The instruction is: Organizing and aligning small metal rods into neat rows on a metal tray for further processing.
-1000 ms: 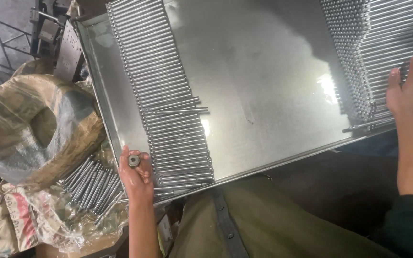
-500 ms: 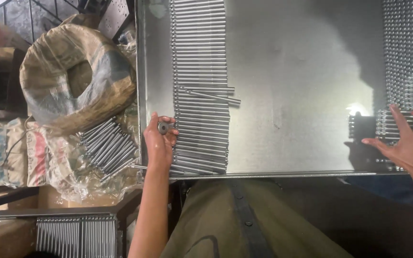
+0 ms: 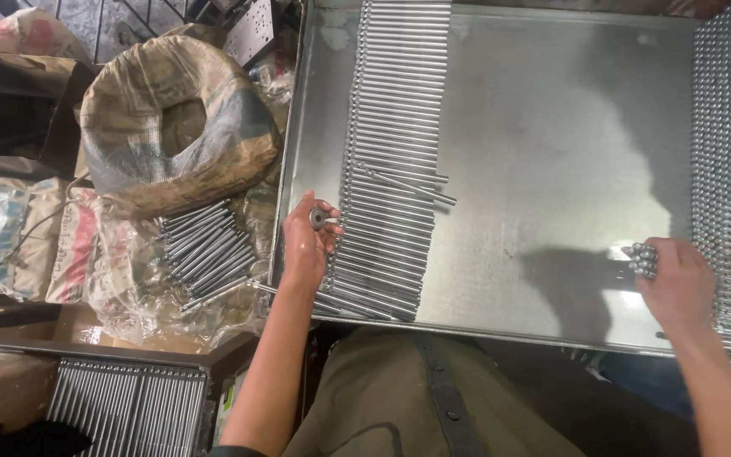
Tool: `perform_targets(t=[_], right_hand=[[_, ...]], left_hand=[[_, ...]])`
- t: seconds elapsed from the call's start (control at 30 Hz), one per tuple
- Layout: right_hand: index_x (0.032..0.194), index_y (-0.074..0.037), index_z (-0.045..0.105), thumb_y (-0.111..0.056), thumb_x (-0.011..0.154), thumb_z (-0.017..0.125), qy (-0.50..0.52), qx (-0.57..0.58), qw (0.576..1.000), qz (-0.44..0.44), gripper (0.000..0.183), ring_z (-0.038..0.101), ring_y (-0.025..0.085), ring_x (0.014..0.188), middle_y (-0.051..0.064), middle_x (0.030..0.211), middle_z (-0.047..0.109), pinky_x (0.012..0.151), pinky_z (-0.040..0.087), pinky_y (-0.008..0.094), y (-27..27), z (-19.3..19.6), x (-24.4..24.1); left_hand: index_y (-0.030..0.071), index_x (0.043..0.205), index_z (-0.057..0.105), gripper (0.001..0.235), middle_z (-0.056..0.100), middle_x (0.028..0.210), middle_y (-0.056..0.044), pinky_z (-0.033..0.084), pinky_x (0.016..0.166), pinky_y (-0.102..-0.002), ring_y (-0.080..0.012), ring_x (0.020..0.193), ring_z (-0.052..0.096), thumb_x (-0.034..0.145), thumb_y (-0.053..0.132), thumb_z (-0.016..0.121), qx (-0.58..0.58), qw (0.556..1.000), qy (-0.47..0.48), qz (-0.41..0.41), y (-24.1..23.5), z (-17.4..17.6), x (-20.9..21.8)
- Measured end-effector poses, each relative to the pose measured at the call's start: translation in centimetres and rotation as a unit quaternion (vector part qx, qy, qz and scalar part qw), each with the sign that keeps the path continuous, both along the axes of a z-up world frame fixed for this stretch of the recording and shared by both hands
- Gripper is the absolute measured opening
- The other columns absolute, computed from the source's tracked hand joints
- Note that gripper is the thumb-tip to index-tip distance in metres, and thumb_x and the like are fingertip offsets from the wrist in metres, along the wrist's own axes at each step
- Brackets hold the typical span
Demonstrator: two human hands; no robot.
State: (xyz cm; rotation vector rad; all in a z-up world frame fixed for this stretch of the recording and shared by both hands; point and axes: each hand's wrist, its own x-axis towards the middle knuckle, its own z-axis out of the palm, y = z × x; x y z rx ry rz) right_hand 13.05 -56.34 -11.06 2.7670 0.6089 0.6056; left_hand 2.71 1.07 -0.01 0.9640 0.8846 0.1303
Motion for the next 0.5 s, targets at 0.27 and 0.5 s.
perform_targets(t=[0.27, 0.5], right_hand=[[0.119, -0.016, 0.043, -0.021, 0.108, 0.071, 0.170, 0.778, 0.605, 0.032, 0.030, 0.061, 0.013, 0.073, 0.002, 0.089, 0.060, 0.082, 0.058, 0.029, 19.3, 2.5, -0.9], [0.104, -0.001, 0.061, -0.009, 0.100, 0.069, 0.283, 0.592, 0.753, -0.047, 0.012, 0.070, 0.020, 0.081, 0.012, 0.088, 0.071, 0.075, 0.058, 0.035, 23.4, 2.0, -2.6]], left_hand=[[0.009, 0.080, 0.057, 0.043, 0.060, 0.064, -0.004, 0.024, 0.032, -0.020, -0.0073, 0.039, 0.040, 0.112, 0.035, 0.045, 0.025, 0.995, -0.002, -0.092, 0.0, 0.2, 0.8], [0.010, 0.085, 0.060, 0.041, 0.068, 0.078, -0.012, 0.036, 0.027, -0.021, -0.0133, 0.041, 0.054, 0.108, 0.040, 0.044, 0.042, 0.997, -0.016, -0.064, -0.8, -1.9, 1.7]])
